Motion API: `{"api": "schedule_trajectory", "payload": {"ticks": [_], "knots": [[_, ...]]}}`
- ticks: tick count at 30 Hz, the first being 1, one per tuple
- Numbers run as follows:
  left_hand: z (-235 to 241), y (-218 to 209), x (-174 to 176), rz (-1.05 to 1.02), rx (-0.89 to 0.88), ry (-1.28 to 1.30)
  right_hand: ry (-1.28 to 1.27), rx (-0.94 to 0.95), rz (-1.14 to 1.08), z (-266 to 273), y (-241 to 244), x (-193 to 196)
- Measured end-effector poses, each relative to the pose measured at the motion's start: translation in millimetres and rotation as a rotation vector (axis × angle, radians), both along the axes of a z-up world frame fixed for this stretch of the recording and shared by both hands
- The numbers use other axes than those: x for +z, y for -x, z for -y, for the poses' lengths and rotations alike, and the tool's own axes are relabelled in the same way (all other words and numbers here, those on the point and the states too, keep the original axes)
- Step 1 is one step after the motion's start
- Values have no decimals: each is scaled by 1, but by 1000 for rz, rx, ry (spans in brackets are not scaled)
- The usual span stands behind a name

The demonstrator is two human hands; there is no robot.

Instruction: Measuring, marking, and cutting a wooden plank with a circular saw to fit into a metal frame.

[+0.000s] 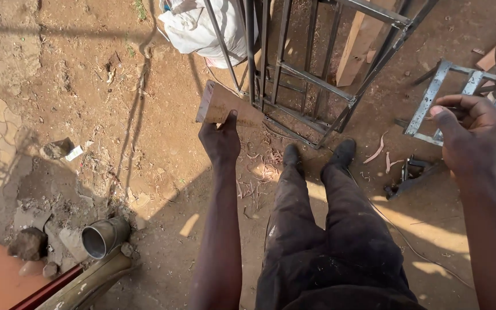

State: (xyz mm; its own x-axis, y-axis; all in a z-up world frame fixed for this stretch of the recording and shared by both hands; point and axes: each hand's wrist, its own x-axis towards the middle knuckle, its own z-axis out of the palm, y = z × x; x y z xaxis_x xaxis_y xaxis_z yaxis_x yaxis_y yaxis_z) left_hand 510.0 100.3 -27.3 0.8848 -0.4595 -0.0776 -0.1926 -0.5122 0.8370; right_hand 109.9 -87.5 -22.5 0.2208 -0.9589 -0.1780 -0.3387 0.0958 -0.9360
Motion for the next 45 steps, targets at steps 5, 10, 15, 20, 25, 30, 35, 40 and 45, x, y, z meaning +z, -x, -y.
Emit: {"api": "schedule_trajectory", "payload": {"ticks": [5,10,15,20,25,30,35,40,45], "knots": [[33,-44,-63,26,-23,54,166,49,-150,60,-30,-75],[64,-88,-148,97,-74,-72,-69,-63,-462,100,-76,-146],[74,-117,-214,74,-107,-119,3,-44,-527,122,-72,-283],[83,-133,-248,87,-142,-135,-414,-220,-640,117,-104,-287],[111,-141,-241,-10,-180,-141,-132,-245,-525,135,-38,-418],[161,-144,-237,88,-296,-182,-36,-188,-383,123,-67,-377],[218,-135,-220,-15,-454,-396,70,-225,-440,117,-30,-469],[247,-137,-232,20,-470,-475,363,-132,-752,108,-56,-415],[264,-135,-231,-17,-458,-556,33,-259,-823,109,-144,-260]]}}
